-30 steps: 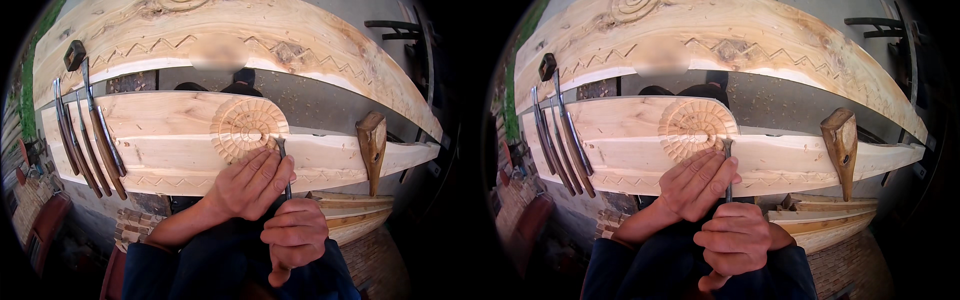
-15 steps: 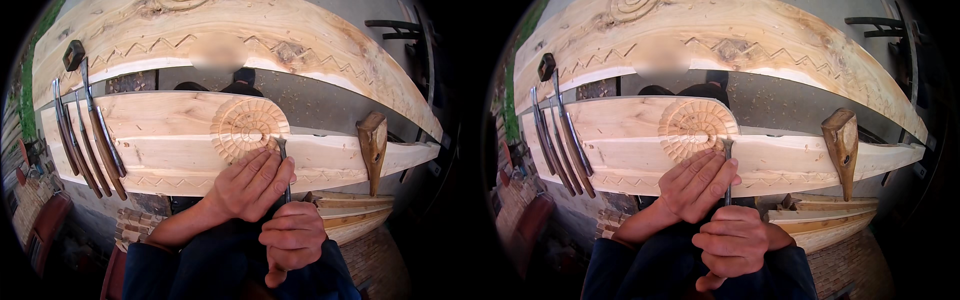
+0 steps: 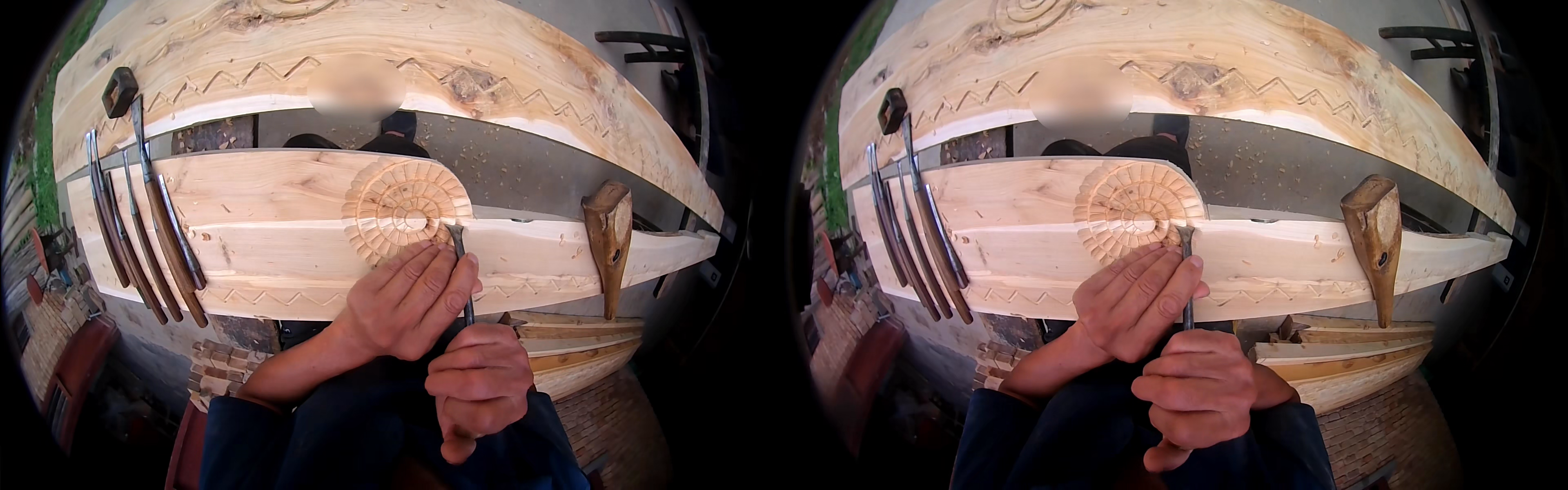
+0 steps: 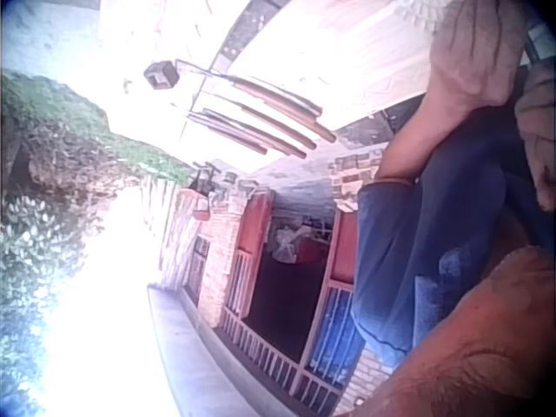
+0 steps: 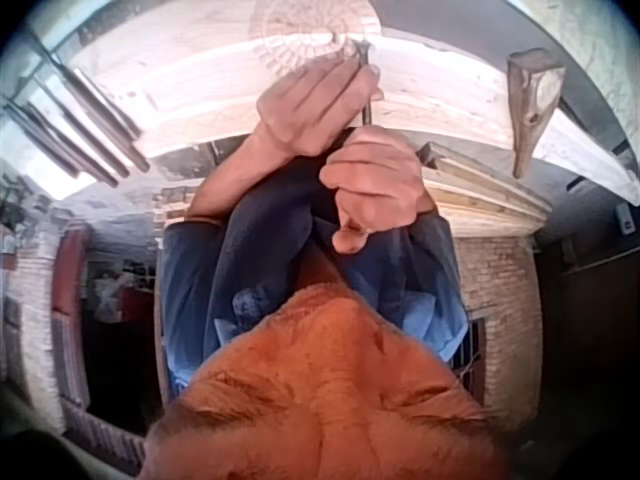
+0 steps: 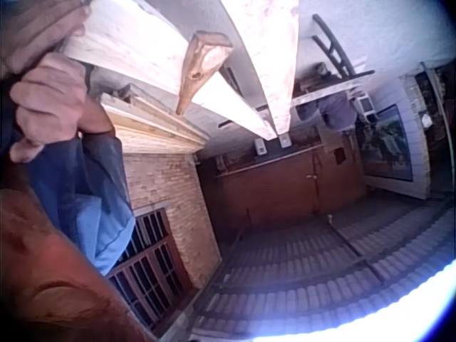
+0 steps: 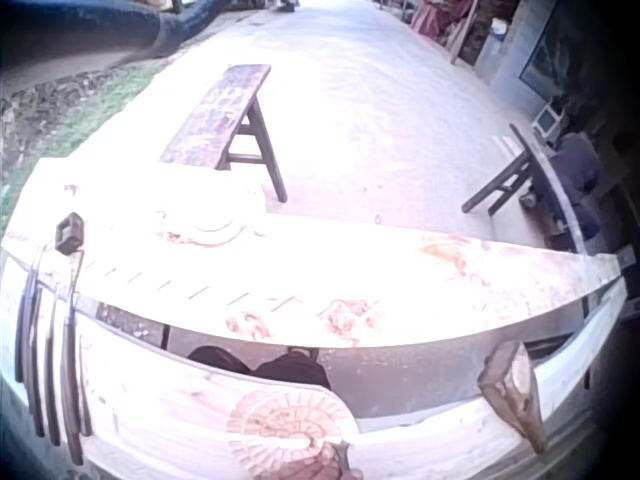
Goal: The person uses a gouge and a wooden mallet to carve a decorative circular pattern and a zigzag border into a wooden board, striking the tool with the mallet to remove shavings.
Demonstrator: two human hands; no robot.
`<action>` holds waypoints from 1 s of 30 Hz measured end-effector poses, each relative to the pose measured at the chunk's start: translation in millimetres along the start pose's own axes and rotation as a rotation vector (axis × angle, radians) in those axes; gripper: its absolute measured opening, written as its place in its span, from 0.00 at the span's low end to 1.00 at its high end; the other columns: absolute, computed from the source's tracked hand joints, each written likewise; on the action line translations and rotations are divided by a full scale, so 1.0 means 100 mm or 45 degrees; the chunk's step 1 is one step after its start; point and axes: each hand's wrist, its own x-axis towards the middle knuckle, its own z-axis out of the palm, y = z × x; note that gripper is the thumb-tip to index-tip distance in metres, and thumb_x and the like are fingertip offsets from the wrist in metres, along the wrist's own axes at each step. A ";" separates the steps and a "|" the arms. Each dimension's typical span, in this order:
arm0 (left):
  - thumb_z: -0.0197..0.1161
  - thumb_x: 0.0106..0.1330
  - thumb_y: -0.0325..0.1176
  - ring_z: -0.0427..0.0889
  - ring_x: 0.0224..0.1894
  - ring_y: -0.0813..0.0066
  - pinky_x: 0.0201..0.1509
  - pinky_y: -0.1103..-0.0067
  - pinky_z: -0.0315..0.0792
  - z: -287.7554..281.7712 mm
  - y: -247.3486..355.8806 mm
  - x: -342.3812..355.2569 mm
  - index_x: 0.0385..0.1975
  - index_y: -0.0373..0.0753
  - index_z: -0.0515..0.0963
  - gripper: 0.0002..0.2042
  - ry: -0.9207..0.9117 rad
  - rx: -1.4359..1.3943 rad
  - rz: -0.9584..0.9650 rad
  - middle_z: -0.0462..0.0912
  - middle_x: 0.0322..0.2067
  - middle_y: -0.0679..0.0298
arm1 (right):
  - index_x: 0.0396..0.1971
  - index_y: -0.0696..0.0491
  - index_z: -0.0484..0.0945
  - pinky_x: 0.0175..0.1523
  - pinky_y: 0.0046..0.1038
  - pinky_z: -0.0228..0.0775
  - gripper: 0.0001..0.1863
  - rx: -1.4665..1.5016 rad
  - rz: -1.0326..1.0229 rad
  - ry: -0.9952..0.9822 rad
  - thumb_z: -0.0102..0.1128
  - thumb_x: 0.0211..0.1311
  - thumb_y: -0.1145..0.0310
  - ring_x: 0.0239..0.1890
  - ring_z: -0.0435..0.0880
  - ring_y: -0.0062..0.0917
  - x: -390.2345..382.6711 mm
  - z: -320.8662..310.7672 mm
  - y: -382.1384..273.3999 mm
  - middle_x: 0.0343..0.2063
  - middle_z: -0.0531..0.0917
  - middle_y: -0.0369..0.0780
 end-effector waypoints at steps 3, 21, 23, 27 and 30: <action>0.75 0.72 0.36 0.93 0.39 0.68 0.51 0.72 0.90 -0.05 0.02 0.02 0.50 0.36 0.88 0.13 -0.020 -0.018 -0.027 0.91 0.34 0.62 | 0.23 0.56 0.75 0.25 0.26 0.73 0.28 -0.014 -0.026 0.030 0.67 0.76 0.47 0.20 0.85 0.29 -0.02 0.07 0.02 0.26 0.86 0.45; 0.73 0.72 0.35 0.92 0.45 0.63 0.51 0.72 0.88 -0.09 -0.06 -0.13 0.53 0.36 0.87 0.14 0.017 -0.104 -0.092 0.91 0.40 0.57 | 0.25 0.55 0.74 0.32 0.30 0.79 0.26 -0.080 -0.089 -0.057 0.69 0.74 0.49 0.25 0.86 0.32 -0.05 0.28 0.03 0.30 0.87 0.44; 0.70 0.76 0.36 0.91 0.45 0.65 0.54 0.72 0.87 -0.11 -0.06 -0.12 0.54 0.35 0.86 0.14 0.052 -0.154 -0.103 0.90 0.42 0.57 | 0.24 0.54 0.75 0.36 0.30 0.80 0.25 -0.133 -0.178 -0.145 0.73 0.71 0.51 0.29 0.87 0.32 -0.01 0.32 0.01 0.31 0.87 0.44; 0.73 0.73 0.37 0.92 0.44 0.64 0.51 0.72 0.88 -0.09 -0.03 -0.04 0.54 0.36 0.86 0.15 0.015 -0.212 -0.051 0.91 0.40 0.57 | 0.26 0.53 0.75 0.33 0.29 0.81 0.25 -0.206 -0.093 -0.121 0.75 0.70 0.50 0.26 0.88 0.30 -0.03 0.20 -0.10 0.30 0.88 0.42; 0.74 0.72 0.38 0.92 0.40 0.65 0.50 0.72 0.88 -0.08 -0.02 -0.05 0.53 0.35 0.85 0.17 -0.012 -0.119 0.047 0.91 0.37 0.58 | 0.30 0.52 0.75 0.33 0.29 0.82 0.25 -0.333 -0.031 -0.038 0.75 0.71 0.48 0.25 0.88 0.27 -0.10 0.02 -0.25 0.30 0.89 0.40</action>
